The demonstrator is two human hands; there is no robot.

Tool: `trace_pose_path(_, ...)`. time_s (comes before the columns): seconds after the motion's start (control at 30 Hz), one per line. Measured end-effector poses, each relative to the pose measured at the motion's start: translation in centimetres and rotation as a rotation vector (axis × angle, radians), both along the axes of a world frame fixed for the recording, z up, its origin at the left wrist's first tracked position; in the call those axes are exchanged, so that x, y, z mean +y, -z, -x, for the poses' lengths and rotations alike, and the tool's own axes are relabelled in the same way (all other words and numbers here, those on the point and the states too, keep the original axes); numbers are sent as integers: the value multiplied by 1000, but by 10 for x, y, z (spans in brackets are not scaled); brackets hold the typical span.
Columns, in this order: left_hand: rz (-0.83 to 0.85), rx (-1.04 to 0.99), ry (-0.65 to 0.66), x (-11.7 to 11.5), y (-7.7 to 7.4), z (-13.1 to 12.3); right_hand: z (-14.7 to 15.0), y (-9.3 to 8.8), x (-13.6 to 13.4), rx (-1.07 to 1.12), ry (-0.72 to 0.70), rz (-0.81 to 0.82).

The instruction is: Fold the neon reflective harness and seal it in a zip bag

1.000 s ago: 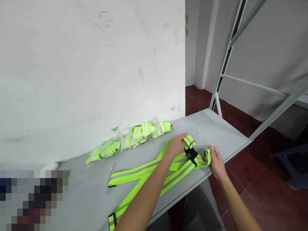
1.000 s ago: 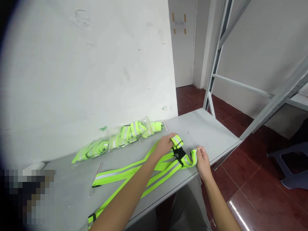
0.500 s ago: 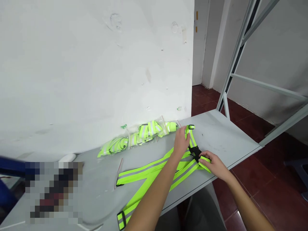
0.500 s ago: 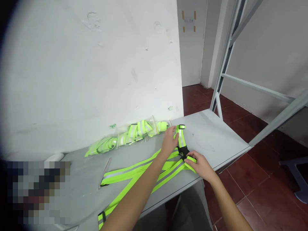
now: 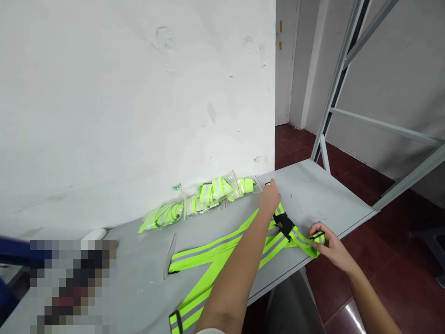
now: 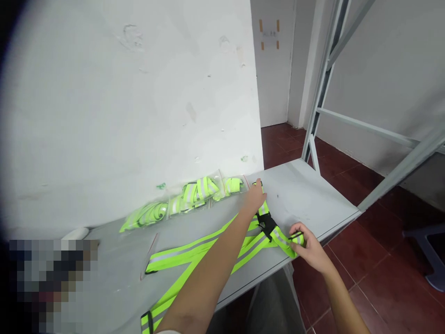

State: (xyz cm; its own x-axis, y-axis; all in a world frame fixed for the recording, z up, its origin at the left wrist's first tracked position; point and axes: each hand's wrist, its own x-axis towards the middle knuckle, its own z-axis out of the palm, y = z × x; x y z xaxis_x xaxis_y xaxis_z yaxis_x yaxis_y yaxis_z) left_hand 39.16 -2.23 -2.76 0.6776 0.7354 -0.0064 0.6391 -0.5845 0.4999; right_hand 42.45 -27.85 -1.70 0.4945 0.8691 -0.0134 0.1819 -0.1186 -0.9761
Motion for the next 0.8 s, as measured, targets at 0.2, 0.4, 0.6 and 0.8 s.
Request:
trace_pose_path(0.2, -39, -158, 34, 11, -13, -14, 8, 1, -15, -21, 22, -1)
trace_pose_path(0.4, -90, -218, 108, 33, -21, -30, 26, 0, -16, -153, -3, 36)
trace_pose_path(0.6, -206, -133, 208, -5, -23, 14, 26, -7, -11, -168, 74, 47)
trace_pose_path(0.8, -345, -12, 328, -47, -11, 151, 3, -21, 18, -64, 114, 14)
